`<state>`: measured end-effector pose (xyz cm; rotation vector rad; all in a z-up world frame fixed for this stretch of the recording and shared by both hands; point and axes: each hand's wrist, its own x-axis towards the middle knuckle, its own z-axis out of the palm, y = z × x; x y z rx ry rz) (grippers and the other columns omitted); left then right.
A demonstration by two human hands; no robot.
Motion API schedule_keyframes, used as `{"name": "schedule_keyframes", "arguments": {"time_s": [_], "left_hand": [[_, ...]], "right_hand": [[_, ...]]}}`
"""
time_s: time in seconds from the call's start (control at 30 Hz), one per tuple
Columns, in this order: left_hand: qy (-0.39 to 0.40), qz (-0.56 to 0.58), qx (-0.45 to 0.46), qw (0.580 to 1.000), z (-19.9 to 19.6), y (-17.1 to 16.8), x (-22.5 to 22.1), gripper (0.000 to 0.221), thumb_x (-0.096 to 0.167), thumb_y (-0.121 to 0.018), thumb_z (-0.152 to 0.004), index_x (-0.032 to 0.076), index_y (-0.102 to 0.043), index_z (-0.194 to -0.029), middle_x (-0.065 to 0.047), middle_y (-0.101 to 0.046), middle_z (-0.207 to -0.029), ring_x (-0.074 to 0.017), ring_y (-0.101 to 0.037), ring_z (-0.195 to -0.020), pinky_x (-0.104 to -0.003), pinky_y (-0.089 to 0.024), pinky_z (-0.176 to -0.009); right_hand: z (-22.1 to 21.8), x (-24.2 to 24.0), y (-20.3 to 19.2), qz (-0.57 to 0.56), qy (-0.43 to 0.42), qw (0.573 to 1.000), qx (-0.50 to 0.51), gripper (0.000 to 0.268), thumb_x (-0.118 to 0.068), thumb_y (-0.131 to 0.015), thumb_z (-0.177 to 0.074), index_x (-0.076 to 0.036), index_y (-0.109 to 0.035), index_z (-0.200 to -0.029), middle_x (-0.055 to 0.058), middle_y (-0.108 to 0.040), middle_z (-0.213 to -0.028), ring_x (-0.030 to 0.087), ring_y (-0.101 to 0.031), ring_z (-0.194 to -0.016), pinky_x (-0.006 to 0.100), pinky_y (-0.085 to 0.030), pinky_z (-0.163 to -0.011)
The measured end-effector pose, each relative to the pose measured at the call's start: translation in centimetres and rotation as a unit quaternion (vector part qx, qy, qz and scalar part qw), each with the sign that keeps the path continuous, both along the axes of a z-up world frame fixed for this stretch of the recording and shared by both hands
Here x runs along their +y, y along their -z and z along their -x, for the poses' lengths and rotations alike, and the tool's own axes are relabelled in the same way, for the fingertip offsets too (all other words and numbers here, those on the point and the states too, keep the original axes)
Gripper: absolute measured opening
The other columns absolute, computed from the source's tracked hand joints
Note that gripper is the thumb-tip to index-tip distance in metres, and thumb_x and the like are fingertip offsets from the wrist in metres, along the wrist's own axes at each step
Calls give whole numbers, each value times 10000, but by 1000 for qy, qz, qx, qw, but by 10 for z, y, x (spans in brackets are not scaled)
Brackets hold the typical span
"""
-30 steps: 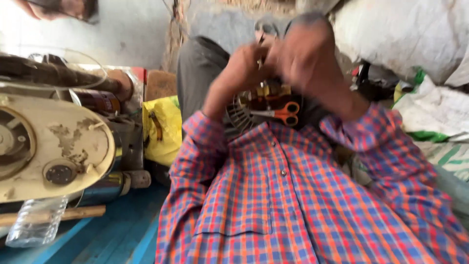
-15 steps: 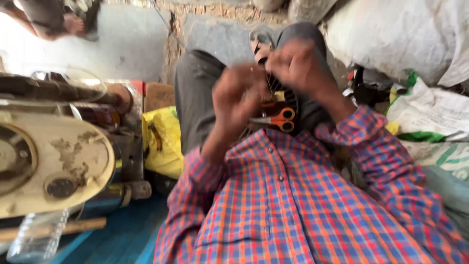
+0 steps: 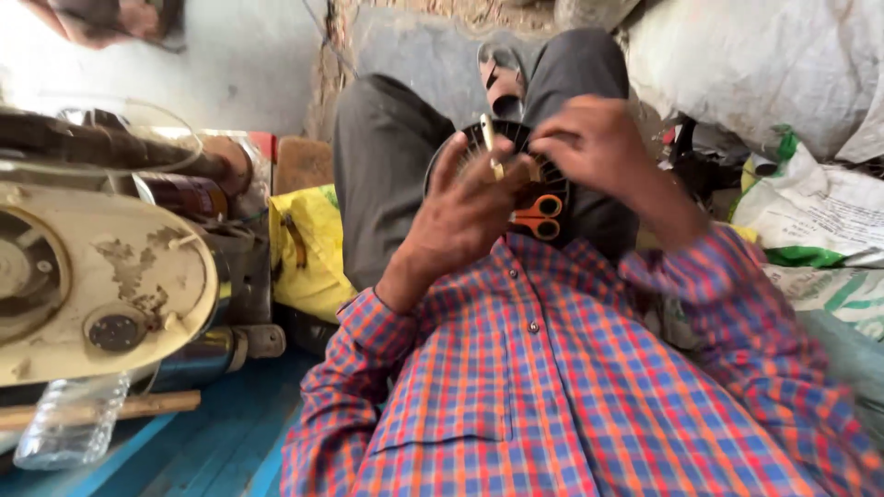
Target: The person sits on the ground with a small electric motor armature on their lap and fits copper wire coils onto its slots, pressing and adjusting the windings by hand. They use scissors and pliers to trim and position wire ends while turning the armature to work on different sides.
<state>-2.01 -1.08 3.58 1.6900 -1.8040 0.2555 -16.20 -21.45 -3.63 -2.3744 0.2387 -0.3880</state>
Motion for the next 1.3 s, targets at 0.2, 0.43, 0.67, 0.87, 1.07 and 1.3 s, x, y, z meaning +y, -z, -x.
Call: {"name": "schedule_keyframes", "arguments": {"time_s": [0.2,0.43,0.67,0.87,1.07,1.3], "left_hand": [[-56,49,521,851,-25,71,-36,94,143,-741,-1002,59,-731,-1044,-68,-708,-1106,-225,-706,-930,-351,-576,-833],[141,-326,422,834,-78,91,-24,124,140,-798,-893,87,-780,-1004,-72,-755,-938,-194,-733,-855,-336,-585,-767],[32,-67,165,983,-1,40,15,210,123,-705,-897,111,-763,-1099,-157,-511,-1477,-419,-488,-1378,-556,-402,-1154],[21,-85,61,994,8,45,14,96,114,-689,-954,57,-717,-1025,-149,-454,-1579,-404,-401,-1487,-584,-347,-1237],[-27,-4,398,917,-30,55,-42,102,137,-782,-894,59,-716,-889,-84,-697,-1046,-268,-717,-964,-365,-571,-826],[79,-187,464,862,-80,108,-21,118,164,-799,-906,96,-765,-996,-78,-757,-998,-254,-749,-905,-354,-586,-802]], "right_hand": [[-46,-30,-8,96,36,991,-91,266,-348,-869,-991,-98,-780,-979,85,-558,-767,244,-577,-699,409,-425,-634],[12,57,-38,143,-132,980,44,166,-274,-793,-896,-146,-729,-813,72,-585,-706,258,-591,-645,441,-442,-631],[27,19,-60,1,-77,994,77,121,-173,-802,-882,-68,-784,-938,68,-644,-742,202,-603,-637,374,-480,-590],[-12,-12,33,-73,-46,994,66,113,-180,-813,-899,-76,-805,-942,53,-685,-731,167,-599,-591,347,-464,-526],[-47,-18,2,117,-2,993,-32,181,-230,-798,-956,-89,-732,-863,97,-631,-770,236,-598,-681,402,-481,-641],[18,62,-47,85,-178,980,34,43,-144,-700,-800,-104,-686,-798,77,-569,-708,279,-583,-642,458,-449,-603]]}}
